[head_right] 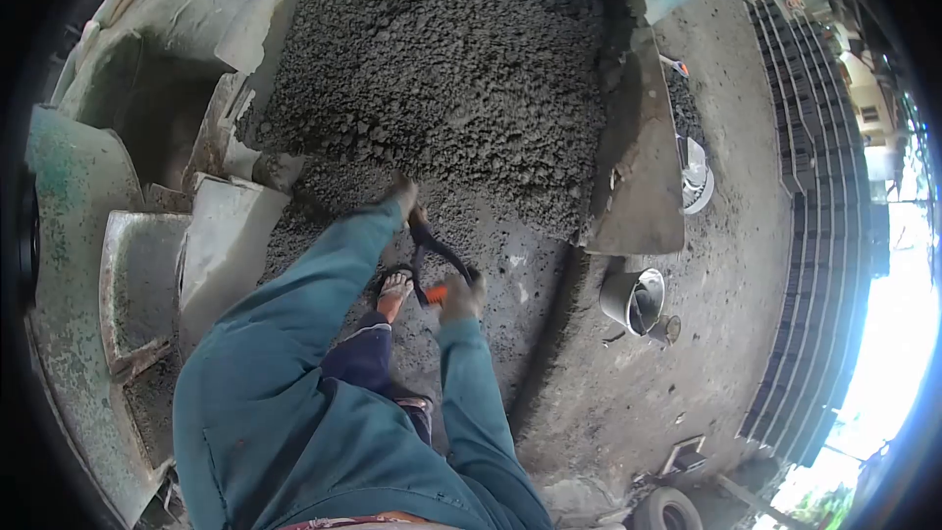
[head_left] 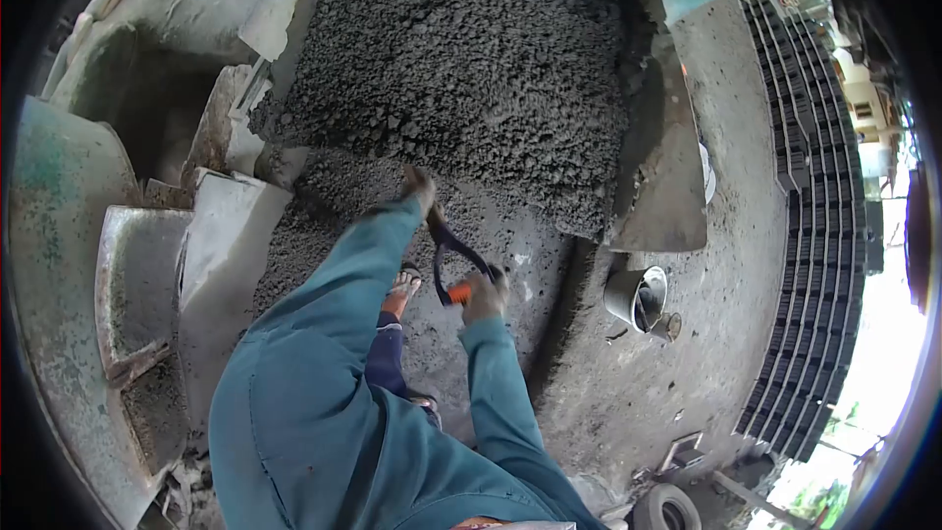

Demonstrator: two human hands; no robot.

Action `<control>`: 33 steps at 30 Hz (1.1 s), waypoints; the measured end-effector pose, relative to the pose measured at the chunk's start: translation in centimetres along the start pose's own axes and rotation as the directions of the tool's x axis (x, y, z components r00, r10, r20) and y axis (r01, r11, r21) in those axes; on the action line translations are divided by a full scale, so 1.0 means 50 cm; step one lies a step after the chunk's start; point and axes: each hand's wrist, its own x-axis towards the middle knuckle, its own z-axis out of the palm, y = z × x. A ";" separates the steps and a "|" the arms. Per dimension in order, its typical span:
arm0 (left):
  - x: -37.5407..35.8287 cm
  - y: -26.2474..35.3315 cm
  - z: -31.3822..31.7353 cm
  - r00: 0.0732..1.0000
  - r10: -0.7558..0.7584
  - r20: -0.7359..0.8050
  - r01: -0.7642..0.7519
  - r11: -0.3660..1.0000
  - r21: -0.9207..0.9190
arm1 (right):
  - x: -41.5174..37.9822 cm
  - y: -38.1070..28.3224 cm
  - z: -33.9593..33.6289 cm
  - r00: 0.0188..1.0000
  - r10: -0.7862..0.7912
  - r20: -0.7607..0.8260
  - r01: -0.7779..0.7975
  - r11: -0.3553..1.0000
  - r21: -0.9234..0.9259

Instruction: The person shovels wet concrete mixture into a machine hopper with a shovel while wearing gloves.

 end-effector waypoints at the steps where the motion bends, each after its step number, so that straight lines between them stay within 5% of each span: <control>1: -0.089 -0.031 0.011 0.999 0.014 0.032 -0.016 0.998 0.061 | -0.019 0.008 -0.057 0.998 0.047 -0.047 -0.050 0.997 -0.066; 3: 0.024 -0.212 0.052 0.989 0.090 0.120 -0.092 0.996 0.006 | -0.072 0.015 -0.153 0.976 0.033 -0.217 -0.039 0.999 -0.023; 4: 0.016 -0.265 0.078 0.994 -0.088 0.072 0.091 0.995 -0.040 | -0.113 -0.008 -0.183 0.942 0.130 -0.310 -0.094 0.987 0.128; 5: 0.003 -0.340 0.084 0.962 -0.060 0.265 0.077 0.996 -0.052 | -0.102 0.035 -0.260 0.945 0.120 -0.305 -0.065 0.981 0.185; 6: -0.063 -0.360 0.101 0.985 -0.064 0.161 0.073 0.996 -0.050 | -0.096 0.063 -0.307 0.949 0.111 -0.295 -0.035 0.968 0.250; 7: 0.018 -0.467 0.117 0.995 0.012 0.099 -0.010 1.000 -0.020 | -0.106 0.104 -0.350 0.935 0.216 -0.283 -0.117 0.937 0.328; 8: -0.058 -0.428 0.104 0.995 0.089 -0.035 -0.083 0.986 0.143 | -0.104 0.115 -0.361 0.915 0.307 -0.261 -0.184 0.894 0.408; 10: -0.093 -0.346 0.062 0.992 0.026 -0.123 -0.009 0.991 0.136 | -0.085 0.093 -0.331 0.915 0.310 -0.257 -0.205 0.908 0.365; 12: -0.029 -0.233 -0.011 0.952 0.262 -0.155 -0.232 0.954 0.191 | -0.028 0.097 -0.180 0.961 0.131 -0.244 -0.095 0.984 0.153; 13: 0.139 -0.198 -0.065 0.962 0.243 -0.123 -0.230 0.967 0.108 | 0.011 0.095 -0.091 0.991 0.058 -0.120 -0.037 0.985 0.171; 15: 0.146 -0.028 -0.172 0.945 0.286 -0.158 -0.262 0.952 0.156 | 0.042 -0.014 0.150 0.999 0.019 -0.029 -0.014 0.982 0.186; 17: 0.141 0.061 -0.239 0.936 0.298 -0.187 -0.263 0.946 0.191 | 0.142 0.005 0.292 0.903 -0.104 0.418 -0.018 0.961 0.278; 19: 0.153 0.061 -0.262 0.926 0.324 -0.194 -0.277 0.932 0.231 | 0.116 -0.010 0.385 0.968 -0.084 0.236 0.054 0.990 0.130; 22: 0.152 -0.001 -0.236 0.904 0.390 -0.178 -0.319 0.889 0.328 | 0.100 0.083 0.251 0.976 -0.049 0.211 0.040 0.998 0.046; 24: 0.160 -0.106 -0.168 0.842 0.506 -0.188 -0.369 0.793 0.484 | 0.044 0.119 0.080 0.993 0.070 0.092 -0.089 0.973 0.214; 25: -0.003 -0.128 -0.102 0.836 0.463 -0.295 -0.218 0.774 0.595 | 0.006 0.110 -0.006 0.986 0.166 -0.029 -0.159 0.972 0.171; 27: -0.048 -0.283 -0.029 0.894 0.392 -0.218 -0.216 0.802 0.557 | -0.052 0.110 -0.168 0.974 0.106 -0.201 -0.079 0.987 0.137; 29: -0.168 -0.336 0.026 0.995 0.066 -0.074 -0.036 0.936 0.351 | -0.066 0.131 -0.316 0.916 0.099 -0.388 -0.102 0.995 0.012; 30: -0.190 -0.377 0.057 0.999 -0.031 0.016 0.029 0.994 0.104 | -0.075 0.126 -0.361 0.887 0.092 -0.453 -0.129 0.990 -0.051; 32: -0.157 -0.477 0.089 0.994 -0.012 0.105 0.011 1.000 0.004 | -0.150 0.051 -0.364 0.889 0.046 -0.455 -0.089 0.993 -0.073; 33: -0.175 -0.489 0.101 0.995 -0.100 0.010 0.101 0.992 -0.074 | -0.183 0.029 -0.369 0.888 0.023 -0.460 -0.066 0.995 -0.077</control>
